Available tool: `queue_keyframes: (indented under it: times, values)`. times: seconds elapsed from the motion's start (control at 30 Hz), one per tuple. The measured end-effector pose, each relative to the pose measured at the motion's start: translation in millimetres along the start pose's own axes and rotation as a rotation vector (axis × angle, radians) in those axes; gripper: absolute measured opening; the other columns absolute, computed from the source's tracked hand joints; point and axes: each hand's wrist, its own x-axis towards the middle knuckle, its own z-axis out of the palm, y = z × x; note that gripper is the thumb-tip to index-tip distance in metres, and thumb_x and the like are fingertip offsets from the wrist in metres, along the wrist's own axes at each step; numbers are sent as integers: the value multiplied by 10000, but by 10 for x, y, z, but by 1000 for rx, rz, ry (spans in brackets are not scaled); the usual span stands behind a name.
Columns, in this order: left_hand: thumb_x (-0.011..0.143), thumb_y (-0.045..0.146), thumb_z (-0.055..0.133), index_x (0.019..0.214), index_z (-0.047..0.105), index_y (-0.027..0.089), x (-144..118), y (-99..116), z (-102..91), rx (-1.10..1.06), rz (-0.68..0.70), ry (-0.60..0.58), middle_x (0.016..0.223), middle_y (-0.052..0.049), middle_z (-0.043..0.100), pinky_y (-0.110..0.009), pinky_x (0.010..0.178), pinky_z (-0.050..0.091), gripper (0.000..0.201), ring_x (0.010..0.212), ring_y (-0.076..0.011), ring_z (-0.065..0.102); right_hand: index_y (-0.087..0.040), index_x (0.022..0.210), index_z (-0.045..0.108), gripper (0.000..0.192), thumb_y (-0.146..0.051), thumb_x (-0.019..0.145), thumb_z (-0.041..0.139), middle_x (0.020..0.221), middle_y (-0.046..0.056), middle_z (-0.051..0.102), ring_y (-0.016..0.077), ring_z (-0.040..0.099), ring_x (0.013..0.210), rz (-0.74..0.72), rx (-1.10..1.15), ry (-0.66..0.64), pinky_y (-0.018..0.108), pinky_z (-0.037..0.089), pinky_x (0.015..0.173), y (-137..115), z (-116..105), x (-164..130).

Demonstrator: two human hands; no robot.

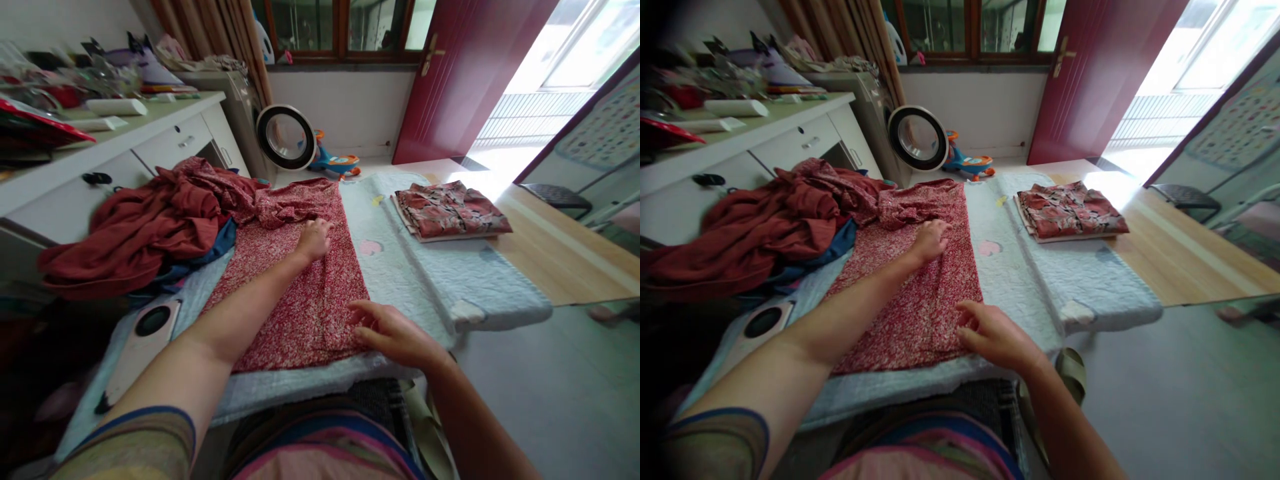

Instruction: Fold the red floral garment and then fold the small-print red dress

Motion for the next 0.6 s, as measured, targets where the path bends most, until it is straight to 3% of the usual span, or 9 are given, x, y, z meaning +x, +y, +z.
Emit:
queue_keyframes:
  times: [0.1, 0.2, 0.43, 0.53, 0.6]
  values:
    - [874, 185, 566, 1007, 695, 197, -354, 180, -70, -30, 290, -139, 1127, -66, 648, -407, 1025, 407, 185, 1081, -232, 543, -183, 1035, 656, 213, -213, 870, 526, 845, 24, 680, 151, 603, 746, 54, -74, 176, 274, 435, 685, 185, -85, -53]
    - [919, 267, 553, 978, 700, 206, -710, 325, -99, -27, 430, -221, 1126, -64, 656, -386, 991, 430, 170, 1084, -219, 555, -188, 887, 642, 115, -196, 857, 531, 806, 21, 652, 165, 584, 768, 66, -212, 300, 294, 412, 720, 350, -62, -84]
    - [934, 252, 539, 1119, 660, 195, -1096, 418, -137, 43, 453, -183, 1225, -97, 631, -439, 1025, 413, 228, 1154, -242, 535, -191, 846, 616, 118, -125, 806, 528, 838, 27, 614, 166, 561, 800, 35, -259, 250, 290, 405, 741, 449, 57, -255]
    - [915, 176, 529, 1091, 675, 194, -1224, 459, -224, -43, 479, -197, 1217, -100, 640, -437, 1027, 422, 230, 1163, -244, 537, -194, 877, 592, 132, -118, 788, 531, 870, 27, 588, 163, 549, 810, -16, -248, 242, 286, 417, 747, 431, 97, -365]
    - [884, 128, 538, 1087, 678, 190, -1335, 486, -297, -152, 515, -269, 1184, -96, 658, -404, 1008, 447, 254, 1132, -228, 564, -192, 922, 568, 167, -122, 773, 545, 907, 31, 572, 169, 543, 845, -47, -264, 261, 295, 427, 777, 422, 132, -426]
